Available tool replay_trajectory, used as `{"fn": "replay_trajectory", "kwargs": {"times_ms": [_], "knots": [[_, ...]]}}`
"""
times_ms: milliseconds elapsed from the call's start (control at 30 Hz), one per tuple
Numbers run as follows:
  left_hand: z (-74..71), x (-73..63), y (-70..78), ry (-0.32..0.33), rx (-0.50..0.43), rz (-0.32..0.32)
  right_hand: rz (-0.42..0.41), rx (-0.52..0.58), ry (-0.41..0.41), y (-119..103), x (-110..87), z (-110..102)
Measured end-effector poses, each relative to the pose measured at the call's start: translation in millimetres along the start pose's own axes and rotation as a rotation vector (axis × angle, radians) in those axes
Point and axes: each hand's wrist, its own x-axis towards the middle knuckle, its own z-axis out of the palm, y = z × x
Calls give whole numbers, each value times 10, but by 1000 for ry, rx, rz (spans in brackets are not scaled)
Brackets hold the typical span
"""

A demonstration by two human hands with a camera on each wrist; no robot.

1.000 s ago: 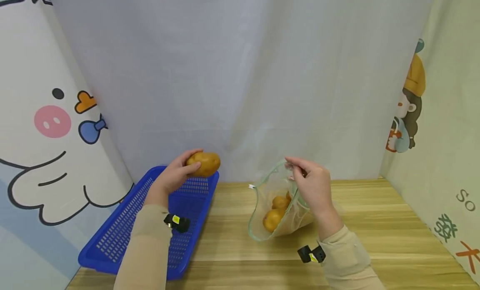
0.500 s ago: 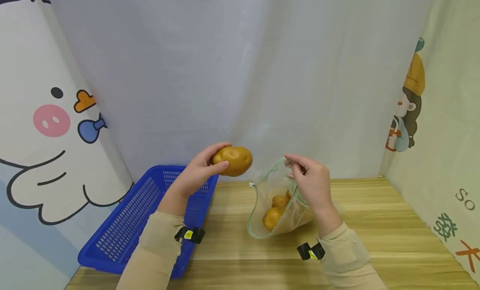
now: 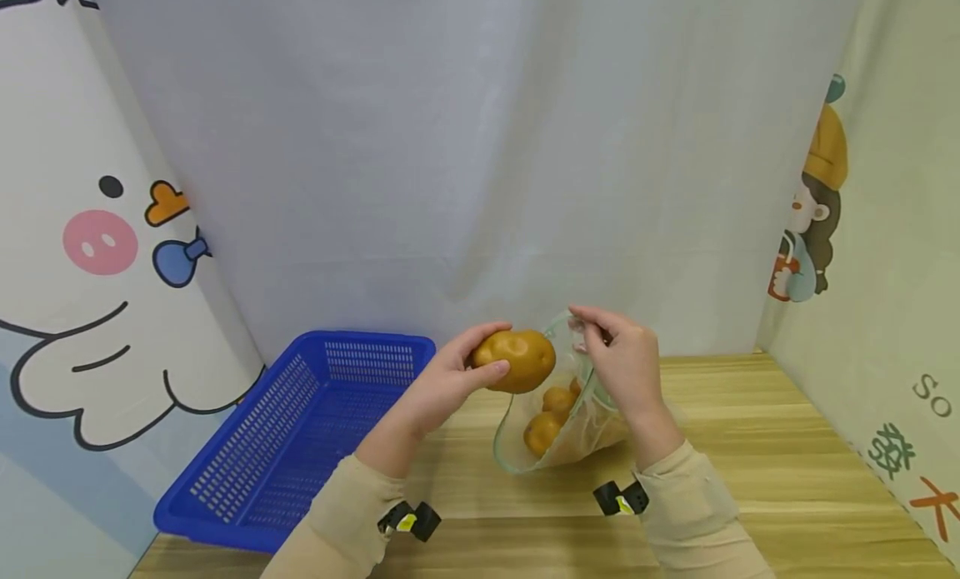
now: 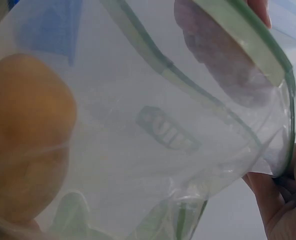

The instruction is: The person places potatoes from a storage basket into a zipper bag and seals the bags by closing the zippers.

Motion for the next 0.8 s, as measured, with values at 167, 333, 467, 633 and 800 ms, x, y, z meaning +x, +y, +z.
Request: {"fn": "replay_trajectory", "kwargs": {"times_ms": [167, 333, 467, 633, 800], "knots": [[158, -6, -30, 32, 8, -2, -8, -2, 7, 9, 11, -5], [303, 4, -75, 82, 126, 48, 7, 21, 0, -6, 18, -18], [412, 27, -124, 135, 254, 91, 10, 29, -5, -13, 20, -29], [513, 48, -169, 221, 421, 147, -4, 23, -6, -13, 20, -43], [577, 63, -211, 239, 498, 223, -21, 6, 0, -7, 20, -56]]}}
